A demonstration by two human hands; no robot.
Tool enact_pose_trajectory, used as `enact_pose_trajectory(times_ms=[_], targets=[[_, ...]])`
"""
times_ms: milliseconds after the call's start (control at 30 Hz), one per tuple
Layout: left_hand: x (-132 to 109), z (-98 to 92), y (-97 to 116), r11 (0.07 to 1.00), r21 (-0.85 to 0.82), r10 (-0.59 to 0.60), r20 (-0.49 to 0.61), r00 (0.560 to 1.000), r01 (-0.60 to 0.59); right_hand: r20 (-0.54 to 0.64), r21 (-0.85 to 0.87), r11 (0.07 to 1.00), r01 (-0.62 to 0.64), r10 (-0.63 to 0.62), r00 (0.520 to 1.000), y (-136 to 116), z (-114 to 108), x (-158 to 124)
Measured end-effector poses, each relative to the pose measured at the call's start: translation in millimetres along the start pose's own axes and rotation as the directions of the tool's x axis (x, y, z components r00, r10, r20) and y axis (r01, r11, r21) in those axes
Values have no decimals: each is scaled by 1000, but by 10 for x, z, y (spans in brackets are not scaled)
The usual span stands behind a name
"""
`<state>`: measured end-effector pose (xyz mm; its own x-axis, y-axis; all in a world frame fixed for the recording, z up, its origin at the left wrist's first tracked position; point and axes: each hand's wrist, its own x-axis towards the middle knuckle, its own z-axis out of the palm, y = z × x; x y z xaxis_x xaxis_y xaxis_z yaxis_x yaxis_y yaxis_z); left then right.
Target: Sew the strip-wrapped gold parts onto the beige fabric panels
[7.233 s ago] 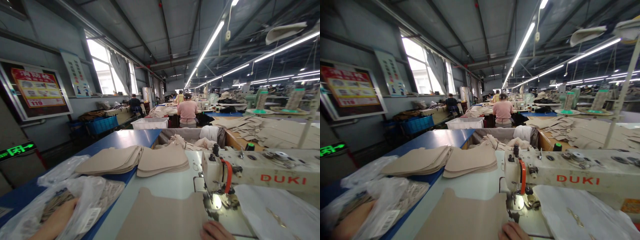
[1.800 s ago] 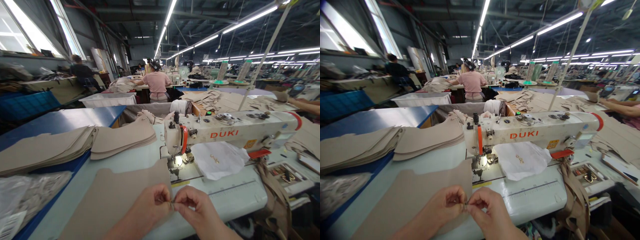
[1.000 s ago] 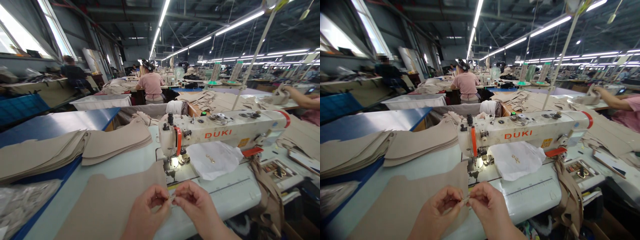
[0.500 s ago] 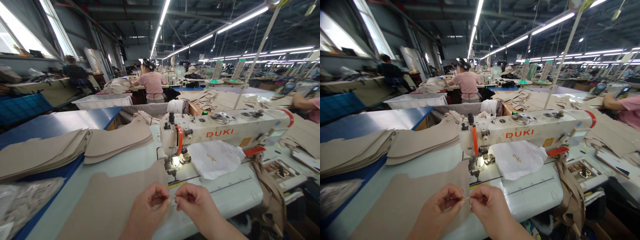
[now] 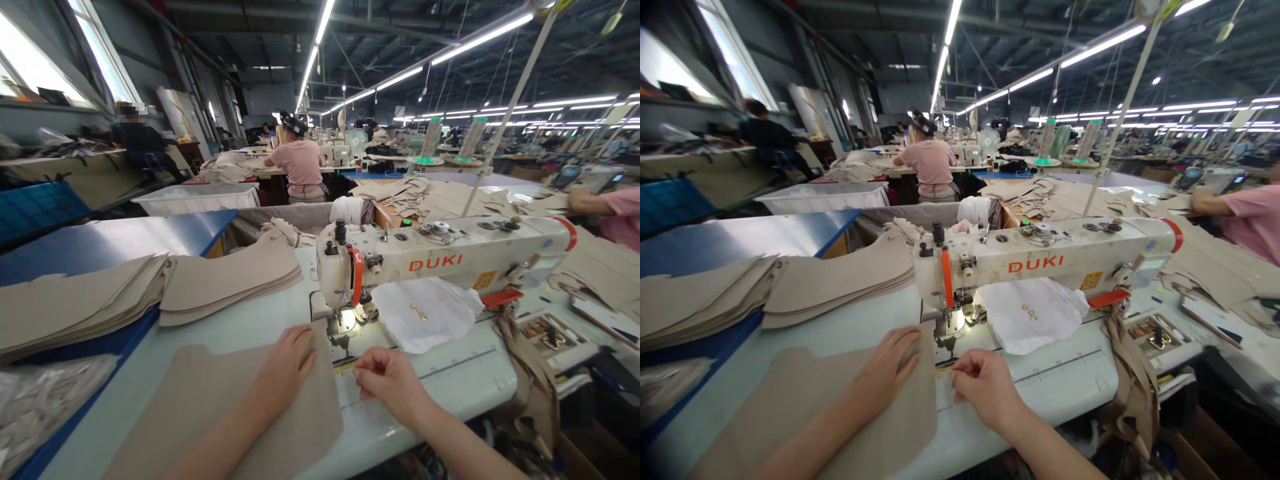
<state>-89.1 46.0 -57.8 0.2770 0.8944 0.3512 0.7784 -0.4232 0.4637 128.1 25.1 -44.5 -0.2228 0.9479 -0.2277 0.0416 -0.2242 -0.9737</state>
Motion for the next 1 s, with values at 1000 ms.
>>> enact_pose_trajectory(times_ms=[1000], targets=[[78, 159, 206, 946, 183, 286, -95, 954, -266, 148, -473, 873, -119, 212, 966, -238, 279, 714]])
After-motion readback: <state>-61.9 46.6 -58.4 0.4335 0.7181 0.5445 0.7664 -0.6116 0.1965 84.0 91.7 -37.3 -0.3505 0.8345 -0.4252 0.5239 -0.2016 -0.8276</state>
